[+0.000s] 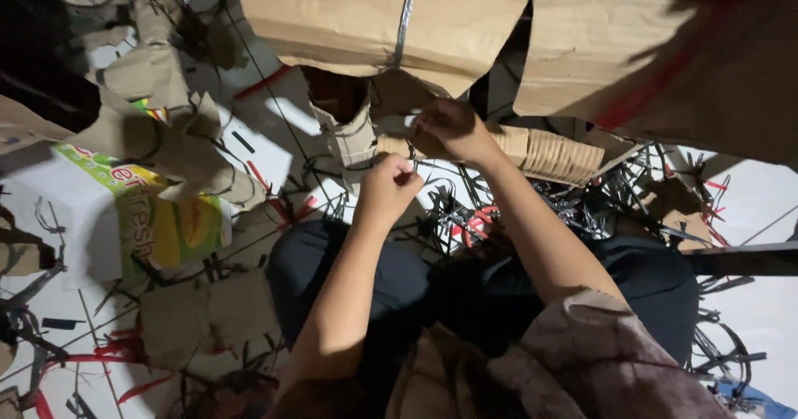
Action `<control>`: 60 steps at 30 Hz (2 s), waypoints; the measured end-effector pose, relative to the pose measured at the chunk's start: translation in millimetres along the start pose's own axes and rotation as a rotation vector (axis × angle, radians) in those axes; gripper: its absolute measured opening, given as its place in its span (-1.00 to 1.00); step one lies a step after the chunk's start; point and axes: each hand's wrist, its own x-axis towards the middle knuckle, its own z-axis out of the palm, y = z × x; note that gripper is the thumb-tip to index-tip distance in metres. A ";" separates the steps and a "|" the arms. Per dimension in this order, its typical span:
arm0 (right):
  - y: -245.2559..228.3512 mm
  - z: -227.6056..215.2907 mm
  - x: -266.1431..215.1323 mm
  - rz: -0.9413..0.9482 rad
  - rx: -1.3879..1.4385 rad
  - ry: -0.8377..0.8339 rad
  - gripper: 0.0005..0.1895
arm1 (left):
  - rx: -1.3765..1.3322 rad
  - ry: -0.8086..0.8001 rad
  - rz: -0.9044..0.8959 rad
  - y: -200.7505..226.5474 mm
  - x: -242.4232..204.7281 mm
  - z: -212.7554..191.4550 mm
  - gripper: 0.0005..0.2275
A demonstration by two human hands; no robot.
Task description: Bundling cardboard pieces together using plastic ties and cutting the excess with scissors.
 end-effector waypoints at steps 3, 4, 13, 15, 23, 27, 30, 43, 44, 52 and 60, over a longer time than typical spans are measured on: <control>-27.1 -0.8 -5.2 0.136 0.281 0.047 -0.75 | -0.043 0.022 -0.059 5.8 5.4 -3.4 -0.87; -43.9 -2.6 -5.8 0.266 0.589 0.014 -0.81 | -0.032 -0.030 -0.138 6.7 4.9 -4.4 -0.80; -32.2 11.2 -4.3 0.199 0.453 0.067 -0.81 | -0.205 -0.233 -0.463 3.8 13.2 14.7 -0.78; -15.9 14.1 5.6 0.175 0.347 0.057 -0.78 | -0.217 -0.252 -0.498 0.8 17.1 15.0 -0.81; 10.5 38.0 64.0 0.348 -0.264 0.069 -0.70 | 0.083 -0.272 -0.142 24.0 18.8 -14.2 -0.77; 50.4 67.6 72.8 0.330 -0.374 0.098 -0.67 | 0.202 -0.248 0.073 19.8 16.8 -19.0 -0.80; 0.1 47.1 46.3 0.262 -0.371 0.070 -0.55 | 0.200 -0.243 0.114 16.3 3.9 -19.7 -0.85; 45.2 1.0 -228.0 0.064 -0.107 -0.320 -0.80 | 0.107 -0.156 -0.117 29.1 6.7 -17.9 -0.51; 46.1 -0.8 -245.6 0.126 -0.169 -0.516 -0.72 | 0.150 -0.184 -0.105 19.9 8.4 -6.6 -0.50; 22.8 -50.3 -190.7 0.514 -0.478 -0.581 -0.63 | 0.311 -0.086 0.052 40.5 5.2 -5.5 -0.56; 143.2 -10.7 -200.6 0.390 -0.712 -0.435 -0.66 | 0.518 0.203 0.382 36.2 11.5 20.8 -0.75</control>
